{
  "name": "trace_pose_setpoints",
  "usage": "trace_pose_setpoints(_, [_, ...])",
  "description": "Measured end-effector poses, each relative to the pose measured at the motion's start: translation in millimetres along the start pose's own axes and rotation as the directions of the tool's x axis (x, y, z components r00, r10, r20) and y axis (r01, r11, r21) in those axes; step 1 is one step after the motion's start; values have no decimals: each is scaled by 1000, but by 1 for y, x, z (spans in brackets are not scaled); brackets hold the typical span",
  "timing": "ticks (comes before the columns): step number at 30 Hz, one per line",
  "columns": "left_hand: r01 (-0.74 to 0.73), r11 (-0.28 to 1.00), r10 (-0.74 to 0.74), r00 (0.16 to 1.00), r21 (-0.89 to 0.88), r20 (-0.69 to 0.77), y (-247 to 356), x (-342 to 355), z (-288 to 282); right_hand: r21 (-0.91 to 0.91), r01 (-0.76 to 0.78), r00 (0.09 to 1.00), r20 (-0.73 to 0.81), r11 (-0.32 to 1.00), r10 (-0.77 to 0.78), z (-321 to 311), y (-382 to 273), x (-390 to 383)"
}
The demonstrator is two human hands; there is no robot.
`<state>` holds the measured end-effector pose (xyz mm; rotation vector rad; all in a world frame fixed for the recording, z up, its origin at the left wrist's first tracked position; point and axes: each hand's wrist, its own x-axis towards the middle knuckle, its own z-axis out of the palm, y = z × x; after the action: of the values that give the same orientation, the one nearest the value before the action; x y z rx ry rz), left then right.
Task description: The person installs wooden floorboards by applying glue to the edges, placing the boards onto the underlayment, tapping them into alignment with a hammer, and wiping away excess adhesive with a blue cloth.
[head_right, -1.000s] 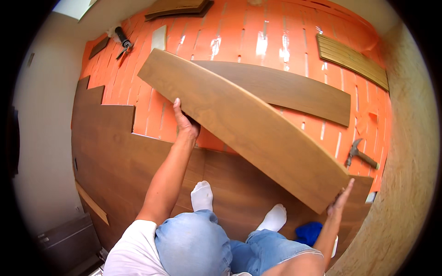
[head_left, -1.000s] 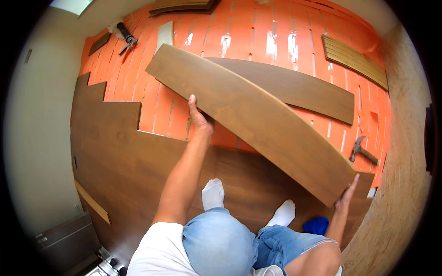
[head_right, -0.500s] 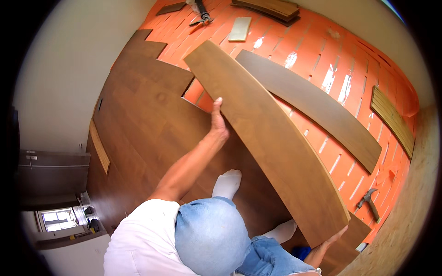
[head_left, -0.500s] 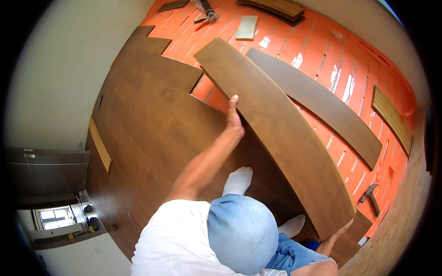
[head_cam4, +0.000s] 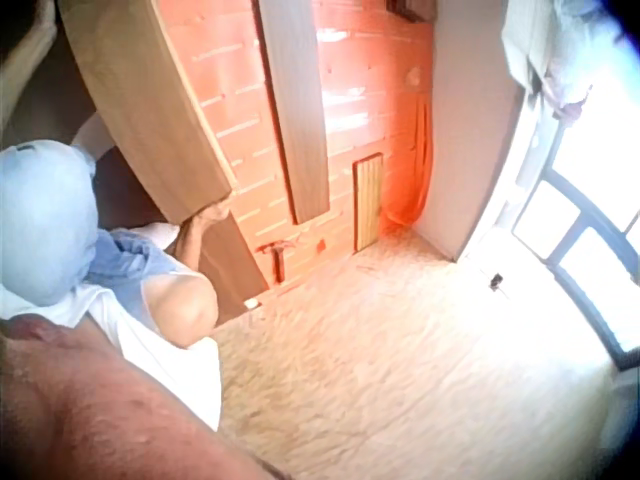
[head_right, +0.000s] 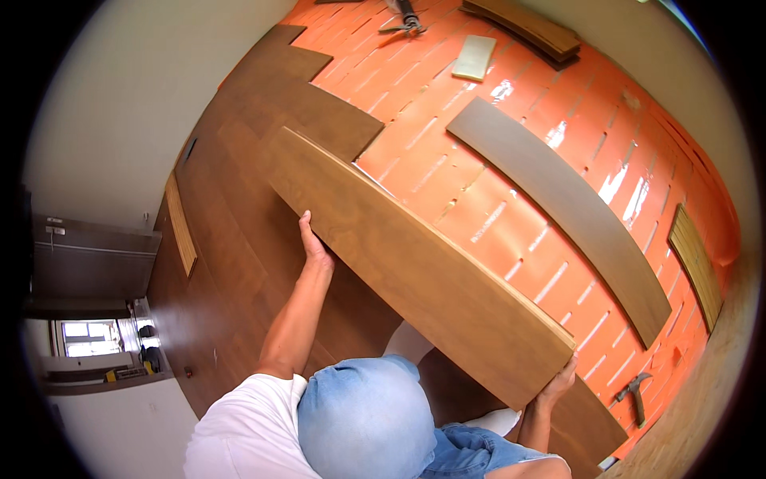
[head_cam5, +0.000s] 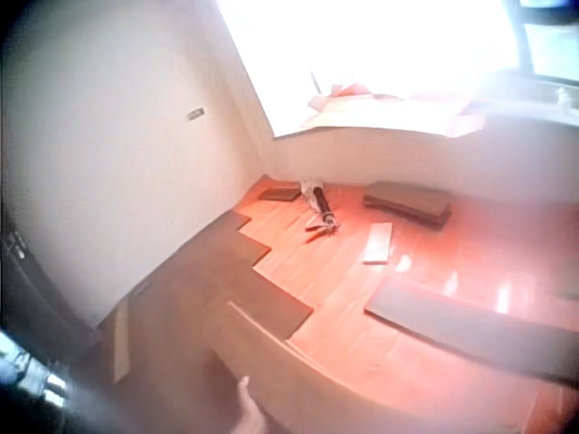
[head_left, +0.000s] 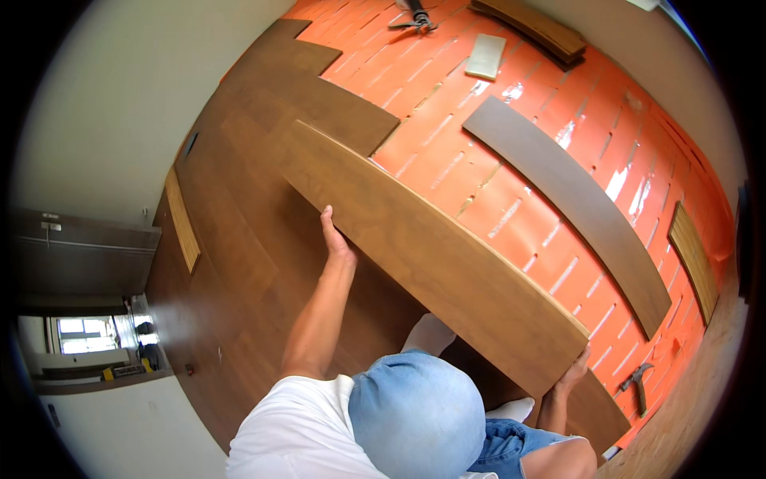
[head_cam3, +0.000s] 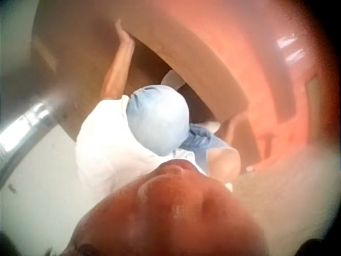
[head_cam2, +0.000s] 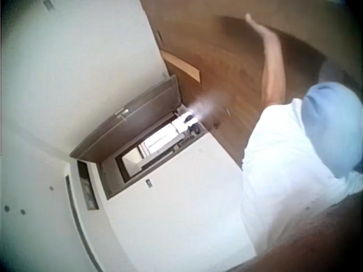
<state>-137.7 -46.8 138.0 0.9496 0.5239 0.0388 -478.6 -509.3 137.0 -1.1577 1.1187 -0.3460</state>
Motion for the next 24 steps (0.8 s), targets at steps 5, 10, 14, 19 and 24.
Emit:
trace_pose_setpoints(5, [31,1000,-31,999,-5,-40,13,28,-23,26,13,999,-49,1000,-12,40,4,-8])
trace_pose_setpoints(10, [102,995,-102,993,0,-58,11,47,-12,4,62,993,-102,998,-61,58,-5,-8])
trace_pose_setpoints(14, [130,986,-128,992,107,-19,31,89,-45,-185,-110,988,90,977,128,69,-36,-9])
trace_pose_setpoints(19, [67,888,-72,997,456,-6,83,130,-44,-378,-357,818,315,854,481,87,-78,-6])
trace_pose_setpoints(24, [89,891,-94,995,445,-11,90,115,-48,-422,-474,694,362,773,623,158,-69,-24])
